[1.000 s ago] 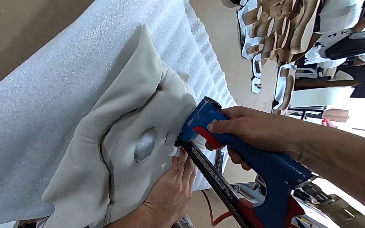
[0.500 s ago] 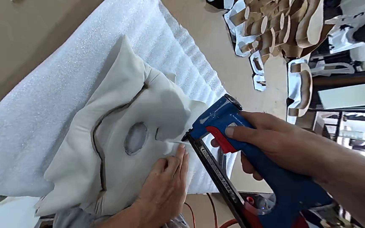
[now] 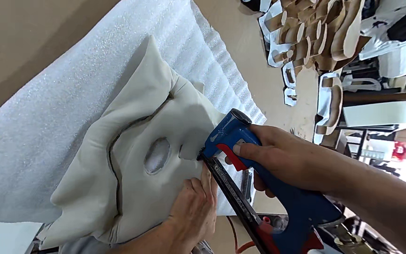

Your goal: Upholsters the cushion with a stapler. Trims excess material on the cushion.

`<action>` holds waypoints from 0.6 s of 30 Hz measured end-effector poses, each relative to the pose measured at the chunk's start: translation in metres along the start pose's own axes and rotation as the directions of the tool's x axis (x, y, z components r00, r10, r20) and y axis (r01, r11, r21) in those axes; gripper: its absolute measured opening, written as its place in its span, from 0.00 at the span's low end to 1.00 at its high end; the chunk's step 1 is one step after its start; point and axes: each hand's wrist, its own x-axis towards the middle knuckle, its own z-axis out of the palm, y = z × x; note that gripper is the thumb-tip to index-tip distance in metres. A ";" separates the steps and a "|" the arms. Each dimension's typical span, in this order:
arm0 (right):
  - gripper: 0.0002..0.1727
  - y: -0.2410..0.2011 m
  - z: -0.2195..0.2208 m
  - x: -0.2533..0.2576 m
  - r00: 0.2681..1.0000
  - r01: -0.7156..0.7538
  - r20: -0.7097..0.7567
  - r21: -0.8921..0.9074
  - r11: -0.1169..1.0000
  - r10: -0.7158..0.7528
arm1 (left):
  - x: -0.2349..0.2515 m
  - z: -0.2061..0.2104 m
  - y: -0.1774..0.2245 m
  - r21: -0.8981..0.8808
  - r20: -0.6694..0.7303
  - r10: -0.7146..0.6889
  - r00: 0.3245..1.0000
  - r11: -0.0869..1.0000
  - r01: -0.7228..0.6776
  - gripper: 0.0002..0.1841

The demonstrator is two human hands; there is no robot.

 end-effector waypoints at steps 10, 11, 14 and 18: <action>0.13 -0.032 -0.003 0.014 0.989 -0.137 0.037 -0.112 0.984 0.142 | 0.009 -0.018 -0.011 -0.227 0.348 0.130 0.928 0.973 -0.051 0.37; 0.13 -0.035 -0.003 0.016 0.988 -0.142 0.041 -0.114 0.983 0.147 | 0.009 -0.017 -0.012 -0.224 0.333 0.135 0.933 0.973 -0.061 0.38; 0.13 -0.040 -0.005 0.020 0.986 -0.151 0.060 -0.114 0.982 0.159 | 0.009 -0.020 -0.015 -0.254 0.355 0.159 0.921 0.965 -0.068 0.39; 0.12 -0.043 -0.005 0.021 0.984 -0.155 0.069 -0.109 0.982 0.163 | 0.007 -0.014 -0.015 -0.191 0.240 0.153 0.959 0.976 -0.108 0.37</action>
